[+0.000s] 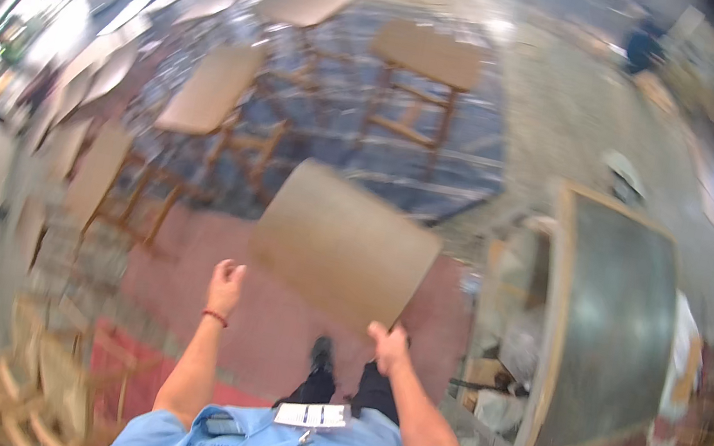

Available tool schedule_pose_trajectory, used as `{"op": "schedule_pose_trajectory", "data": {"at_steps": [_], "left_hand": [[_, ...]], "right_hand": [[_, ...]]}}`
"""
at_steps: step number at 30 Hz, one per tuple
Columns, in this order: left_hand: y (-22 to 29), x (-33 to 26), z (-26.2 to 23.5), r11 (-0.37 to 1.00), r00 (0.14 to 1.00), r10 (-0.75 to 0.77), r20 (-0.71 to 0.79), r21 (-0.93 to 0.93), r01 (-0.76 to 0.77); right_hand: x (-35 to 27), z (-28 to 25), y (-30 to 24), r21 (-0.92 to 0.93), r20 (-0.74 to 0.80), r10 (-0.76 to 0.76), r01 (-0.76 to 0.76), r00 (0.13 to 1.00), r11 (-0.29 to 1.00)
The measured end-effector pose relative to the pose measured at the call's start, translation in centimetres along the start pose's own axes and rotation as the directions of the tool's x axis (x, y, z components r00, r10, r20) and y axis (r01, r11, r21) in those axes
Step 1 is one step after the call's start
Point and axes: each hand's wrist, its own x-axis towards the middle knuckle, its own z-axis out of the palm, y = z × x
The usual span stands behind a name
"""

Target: The person moves wooden chairs and stools around a workshop floor, then retrieves a bottle of dark finish and a brush. They apply the finish to the underside of a wooden pallet or bench frame, then cap the bottle and place it back in a box.

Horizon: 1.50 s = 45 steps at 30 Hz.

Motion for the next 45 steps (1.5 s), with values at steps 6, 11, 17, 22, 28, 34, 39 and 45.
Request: {"op": "schedule_pose_trajectory", "data": {"at_steps": [6,11,17,22,28,34,39,45], "left_hand": [[-0.6,3.9,7.0,0.978,0.719,-0.06,0.692,-0.103,0.18],[0.9,1.1,8.9,0.916,0.512,-0.089,0.854,-0.132,0.38],[11.7,-3.6,5.5,0.919,0.591,0.243,0.769,-0.377,0.113],[23.0,-10.5,-0.4,0.629,0.429,0.763,0.482,-0.406,-0.662],[28.9,-24.9,4.3,0.401,0.569,0.821,0.039,-0.75,-0.527],[34.4,-39.7,13.1,0.361,0.534,0.823,0.191,-0.903,-0.232],[39.2,-48.2,20.1,0.326,0.388,0.884,0.26,-0.938,-0.115],[44.4,-54.8,29.7,0.311,0.259,0.917,0.303,-0.95,0.009]], "right_hand": [[-12.4,-3.4,6.6,0.235,-0.149,0.349,-0.309,0.925,0.921],[-12.7,-4.6,7.6,0.196,-0.559,0.338,-0.276,0.757,0.941],[-14.7,-8.9,1.2,0.232,-0.518,0.056,0.078,0.854,0.97],[-20.6,-10.8,-4.9,0.46,-0.388,-0.059,0.248,0.92,0.853],[-34.4,-19.0,-10.4,0.629,-0.238,-0.406,0.459,0.882,0.628],[-46.5,-30.1,-11.8,0.665,-0.306,-0.626,0.632,0.717,0.399],[-53.2,-37.7,-10.3,0.566,-0.505,-0.627,0.776,0.593,0.279],[-58.1,-47.2,-10.4,0.416,-0.652,-0.592,0.876,0.474,0.242]]}}
